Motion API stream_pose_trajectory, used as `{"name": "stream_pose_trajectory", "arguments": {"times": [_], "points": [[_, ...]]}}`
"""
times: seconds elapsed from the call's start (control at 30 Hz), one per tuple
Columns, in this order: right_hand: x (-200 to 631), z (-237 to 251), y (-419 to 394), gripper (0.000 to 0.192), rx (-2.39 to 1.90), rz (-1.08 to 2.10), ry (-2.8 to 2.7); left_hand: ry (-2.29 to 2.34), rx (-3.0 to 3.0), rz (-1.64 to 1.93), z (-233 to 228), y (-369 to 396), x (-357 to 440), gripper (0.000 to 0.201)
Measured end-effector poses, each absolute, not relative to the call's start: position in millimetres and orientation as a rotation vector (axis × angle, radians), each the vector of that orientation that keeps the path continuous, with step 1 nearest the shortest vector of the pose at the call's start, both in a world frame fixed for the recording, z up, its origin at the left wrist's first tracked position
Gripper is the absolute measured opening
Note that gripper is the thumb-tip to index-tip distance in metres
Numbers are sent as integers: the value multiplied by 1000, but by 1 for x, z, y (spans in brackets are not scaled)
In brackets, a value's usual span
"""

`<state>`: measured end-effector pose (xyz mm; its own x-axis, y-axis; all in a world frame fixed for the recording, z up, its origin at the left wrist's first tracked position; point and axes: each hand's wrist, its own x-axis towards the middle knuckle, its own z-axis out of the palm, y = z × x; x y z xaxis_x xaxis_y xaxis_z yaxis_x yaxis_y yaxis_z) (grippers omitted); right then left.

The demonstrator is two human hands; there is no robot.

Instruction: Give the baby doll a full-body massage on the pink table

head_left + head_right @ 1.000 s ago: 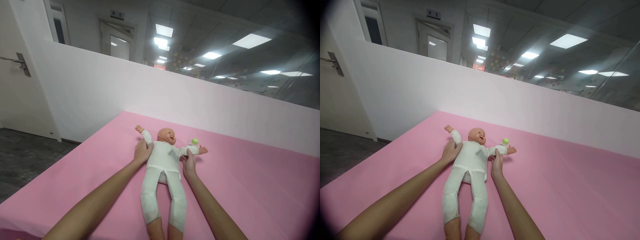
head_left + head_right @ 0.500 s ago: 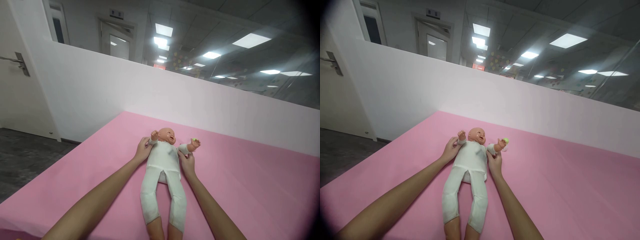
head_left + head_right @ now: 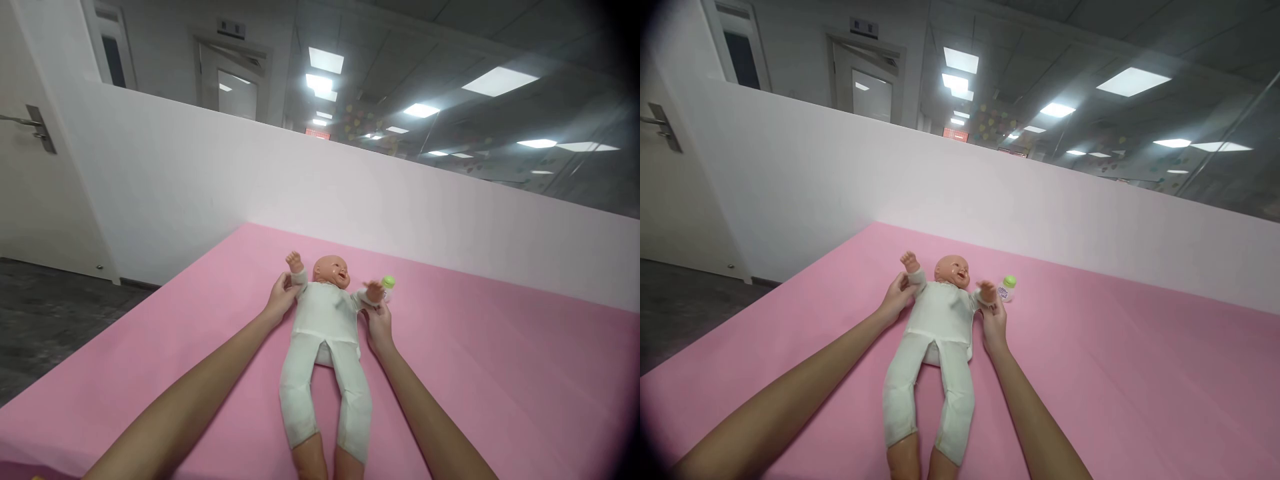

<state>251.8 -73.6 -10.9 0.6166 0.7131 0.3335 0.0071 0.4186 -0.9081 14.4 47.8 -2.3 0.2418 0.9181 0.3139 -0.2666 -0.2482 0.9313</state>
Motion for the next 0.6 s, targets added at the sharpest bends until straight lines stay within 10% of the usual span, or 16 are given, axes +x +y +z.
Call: {"name": "stream_pose_trajectory", "arguments": {"times": [0.6], "points": [[266, -18, -65, 20, -927, 799, -225, 773, 879, 1275, -7, 65, 12, 20]]}}
